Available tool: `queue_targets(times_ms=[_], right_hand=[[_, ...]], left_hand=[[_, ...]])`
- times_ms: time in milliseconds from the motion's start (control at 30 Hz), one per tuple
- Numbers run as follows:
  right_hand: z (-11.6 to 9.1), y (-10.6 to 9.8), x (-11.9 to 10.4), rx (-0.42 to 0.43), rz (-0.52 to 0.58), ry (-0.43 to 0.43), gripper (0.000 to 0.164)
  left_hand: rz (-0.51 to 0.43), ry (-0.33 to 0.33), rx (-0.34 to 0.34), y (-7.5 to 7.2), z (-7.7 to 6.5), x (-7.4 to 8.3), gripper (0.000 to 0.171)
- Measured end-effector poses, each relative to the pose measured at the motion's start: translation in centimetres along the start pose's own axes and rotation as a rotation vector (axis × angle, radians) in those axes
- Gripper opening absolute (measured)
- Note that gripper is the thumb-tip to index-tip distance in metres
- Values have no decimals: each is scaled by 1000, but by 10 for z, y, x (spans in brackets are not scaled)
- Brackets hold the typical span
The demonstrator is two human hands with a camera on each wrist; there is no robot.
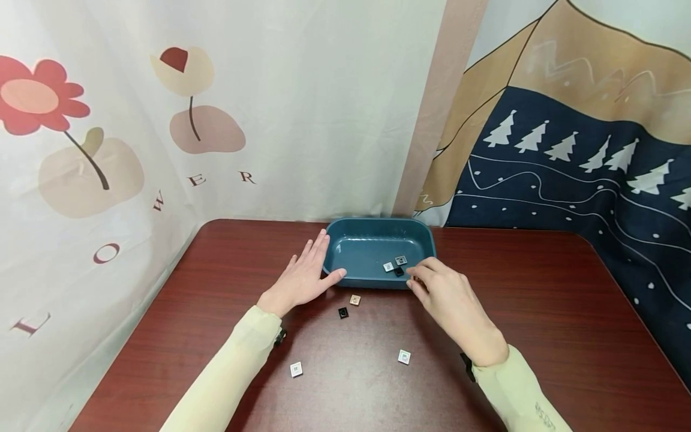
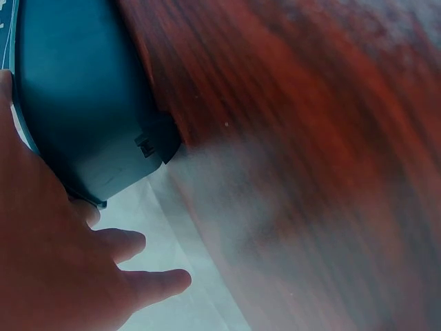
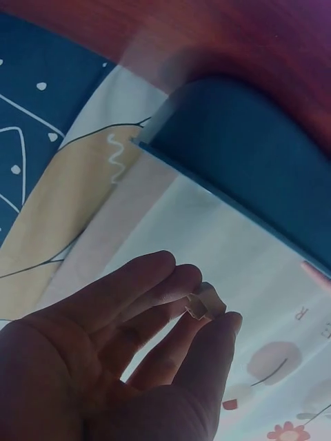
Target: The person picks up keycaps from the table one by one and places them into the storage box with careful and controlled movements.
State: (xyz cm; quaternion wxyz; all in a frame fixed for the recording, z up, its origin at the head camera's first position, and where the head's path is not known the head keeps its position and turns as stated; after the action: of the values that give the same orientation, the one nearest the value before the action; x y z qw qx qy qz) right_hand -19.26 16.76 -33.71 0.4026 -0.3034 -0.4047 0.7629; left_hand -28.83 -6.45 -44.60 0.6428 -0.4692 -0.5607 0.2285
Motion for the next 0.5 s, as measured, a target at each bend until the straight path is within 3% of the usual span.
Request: queue_targets(times_ms=[200,500], right_hand=[[8,3,10,-50,9,48,21],[23,3,15,-61,-4,43,22]], left_hand=[[5,-1,-1,0,0,0,102],[0,2,8,1,1,-1,101]])
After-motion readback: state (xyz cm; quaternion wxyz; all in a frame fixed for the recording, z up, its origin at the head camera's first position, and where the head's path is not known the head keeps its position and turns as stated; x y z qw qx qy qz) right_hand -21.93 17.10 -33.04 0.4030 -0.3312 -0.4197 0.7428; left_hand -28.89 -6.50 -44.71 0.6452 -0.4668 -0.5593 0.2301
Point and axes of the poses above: each hand's wrist, its own z-axis towards the middle knuckle, its own y-axis out of the palm, x = y × z, the point moved 10 cm from there along z, towards the middle knuckle, and after that the axes turned 9 degrees about -z, right-handed, at the moved point
